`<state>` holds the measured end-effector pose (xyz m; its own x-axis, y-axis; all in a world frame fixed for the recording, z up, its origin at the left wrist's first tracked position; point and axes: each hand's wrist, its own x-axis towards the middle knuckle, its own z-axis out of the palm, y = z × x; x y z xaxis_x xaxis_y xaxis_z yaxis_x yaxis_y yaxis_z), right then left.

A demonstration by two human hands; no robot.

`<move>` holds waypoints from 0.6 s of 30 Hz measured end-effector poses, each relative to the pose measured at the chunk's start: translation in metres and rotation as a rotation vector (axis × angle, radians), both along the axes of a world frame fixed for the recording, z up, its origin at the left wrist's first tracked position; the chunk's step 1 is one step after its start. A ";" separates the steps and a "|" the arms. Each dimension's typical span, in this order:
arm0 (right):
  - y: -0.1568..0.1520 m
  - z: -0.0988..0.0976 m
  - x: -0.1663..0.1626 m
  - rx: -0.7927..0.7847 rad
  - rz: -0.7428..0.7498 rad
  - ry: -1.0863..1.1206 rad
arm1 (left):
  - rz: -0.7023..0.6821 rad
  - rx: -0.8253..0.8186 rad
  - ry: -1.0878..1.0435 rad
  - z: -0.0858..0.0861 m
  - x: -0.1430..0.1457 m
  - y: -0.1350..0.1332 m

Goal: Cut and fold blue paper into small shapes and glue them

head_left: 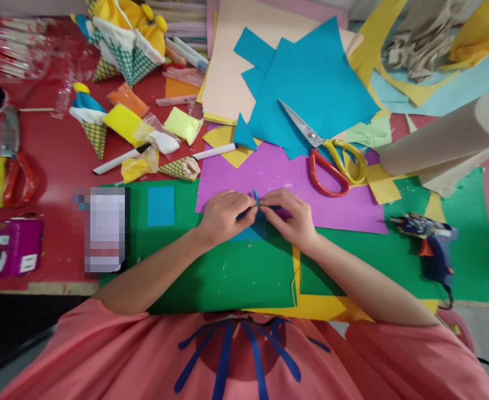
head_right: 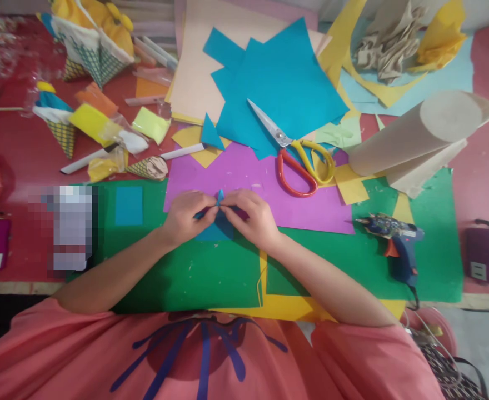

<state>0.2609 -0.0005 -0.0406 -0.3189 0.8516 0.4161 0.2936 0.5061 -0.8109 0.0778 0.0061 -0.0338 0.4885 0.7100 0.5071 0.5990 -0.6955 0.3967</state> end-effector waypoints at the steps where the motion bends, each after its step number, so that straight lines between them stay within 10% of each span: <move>1: 0.000 0.000 0.000 0.000 -0.008 0.001 | 0.000 0.004 -0.001 0.000 0.000 0.000; 18: 0.001 0.001 0.000 0.041 0.023 -0.018 | -0.025 -0.187 -0.168 0.001 -0.002 -0.003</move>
